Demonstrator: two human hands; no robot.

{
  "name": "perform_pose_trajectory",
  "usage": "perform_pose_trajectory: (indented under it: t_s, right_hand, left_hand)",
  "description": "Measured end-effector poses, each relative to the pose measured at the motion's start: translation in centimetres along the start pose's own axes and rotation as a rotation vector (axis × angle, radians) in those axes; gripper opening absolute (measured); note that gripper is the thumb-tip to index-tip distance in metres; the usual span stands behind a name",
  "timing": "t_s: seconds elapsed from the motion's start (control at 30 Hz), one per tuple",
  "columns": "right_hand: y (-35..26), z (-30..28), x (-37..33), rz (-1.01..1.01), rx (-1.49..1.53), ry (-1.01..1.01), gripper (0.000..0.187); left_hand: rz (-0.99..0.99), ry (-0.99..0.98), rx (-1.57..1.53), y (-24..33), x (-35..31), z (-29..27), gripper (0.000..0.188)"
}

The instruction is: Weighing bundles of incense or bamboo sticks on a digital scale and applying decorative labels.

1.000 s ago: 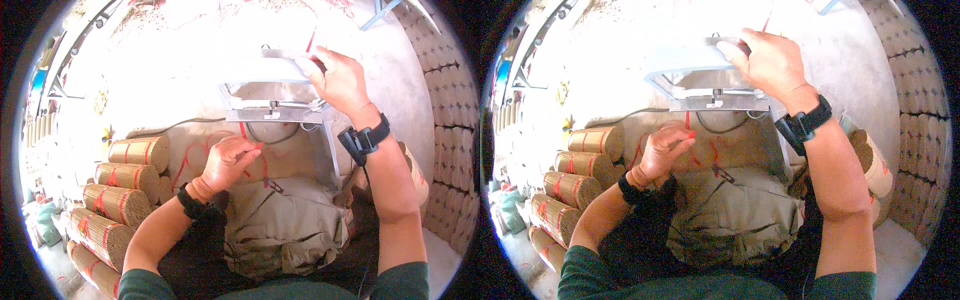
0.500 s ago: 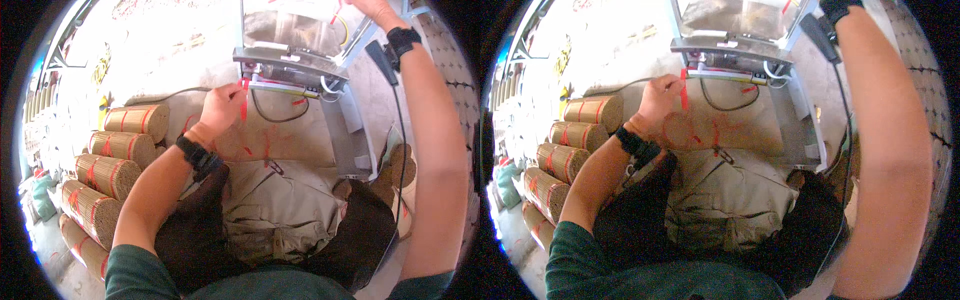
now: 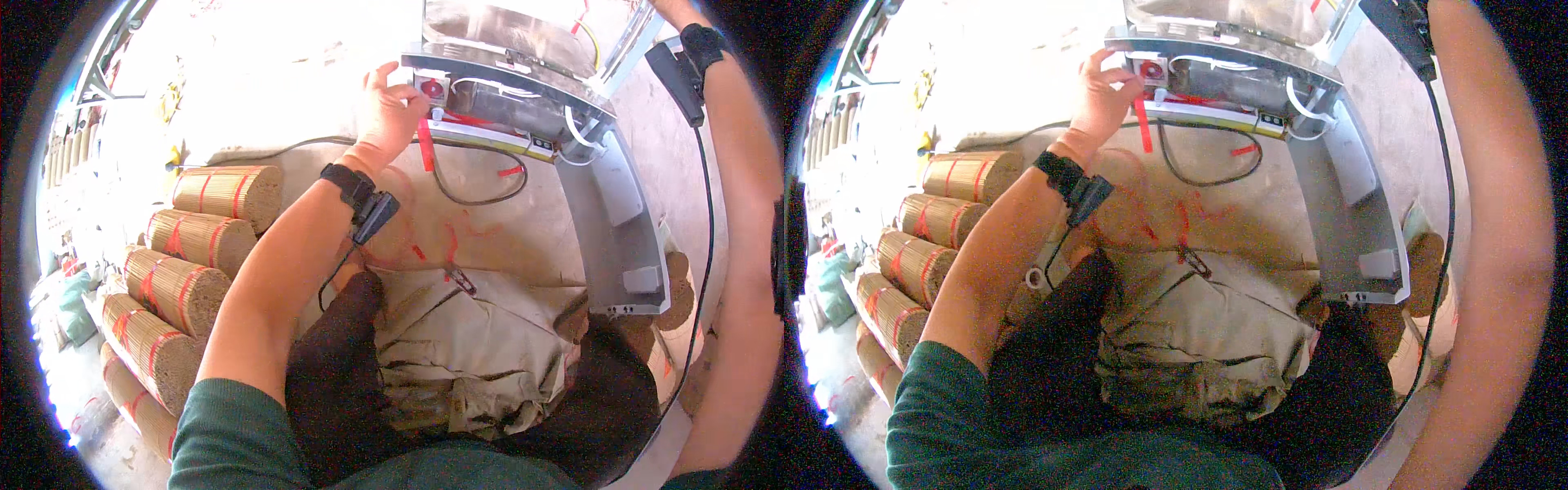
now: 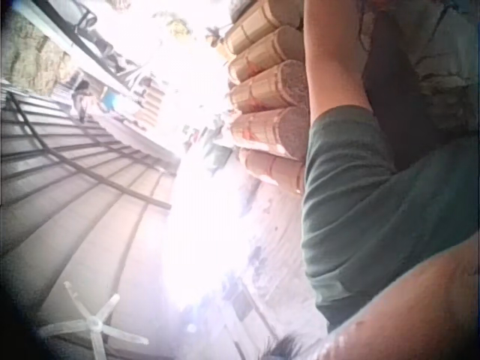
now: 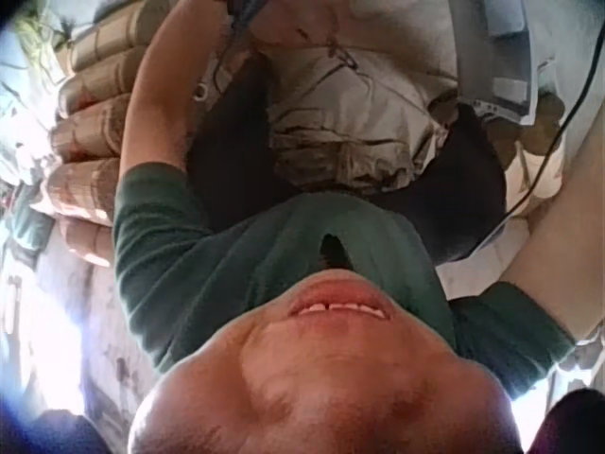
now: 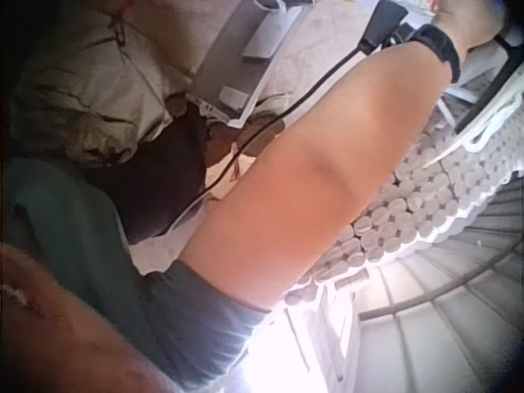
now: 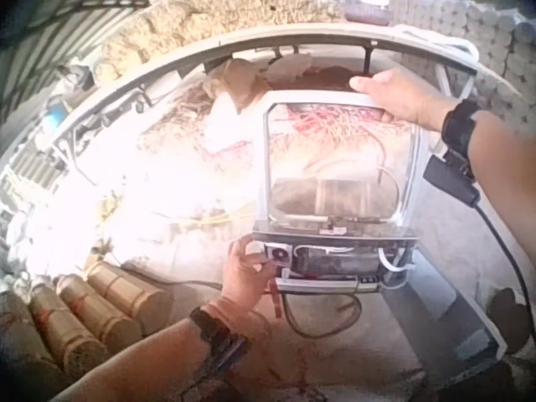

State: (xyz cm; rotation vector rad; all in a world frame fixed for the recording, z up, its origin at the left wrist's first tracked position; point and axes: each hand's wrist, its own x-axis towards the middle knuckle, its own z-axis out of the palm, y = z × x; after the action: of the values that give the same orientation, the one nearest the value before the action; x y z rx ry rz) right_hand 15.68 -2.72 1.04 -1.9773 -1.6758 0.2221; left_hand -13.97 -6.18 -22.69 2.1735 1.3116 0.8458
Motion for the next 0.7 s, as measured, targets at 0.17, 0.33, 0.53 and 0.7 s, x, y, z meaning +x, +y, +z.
perform_pose_trajectory:
  t_s: [0.17,0.33,0.53,0.7]
  right_hand:
    - [0.0,0.2,-0.2,-0.057,0.064,0.009,0.048]
    - [0.1,0.4,-0.2,-0.122,0.128,0.013,0.047]
    - [-0.6,0.0,-0.3,-0.037,0.027,0.029,0.048]
    - [-0.7,-0.3,-0.3,-0.026,-0.046,0.025,0.049]
  left_hand:
    - [0.028,0.030,-0.060,-0.1,0.4,0.5,0.010]
    - [0.107,0.052,-0.048,0.1,0.8,0.1,0.014]
    - [0.122,0.020,-0.005,1.1,0.7,-0.1,0.013]
    - [0.144,0.033,-0.001,1.5,0.7,0.0,0.014]
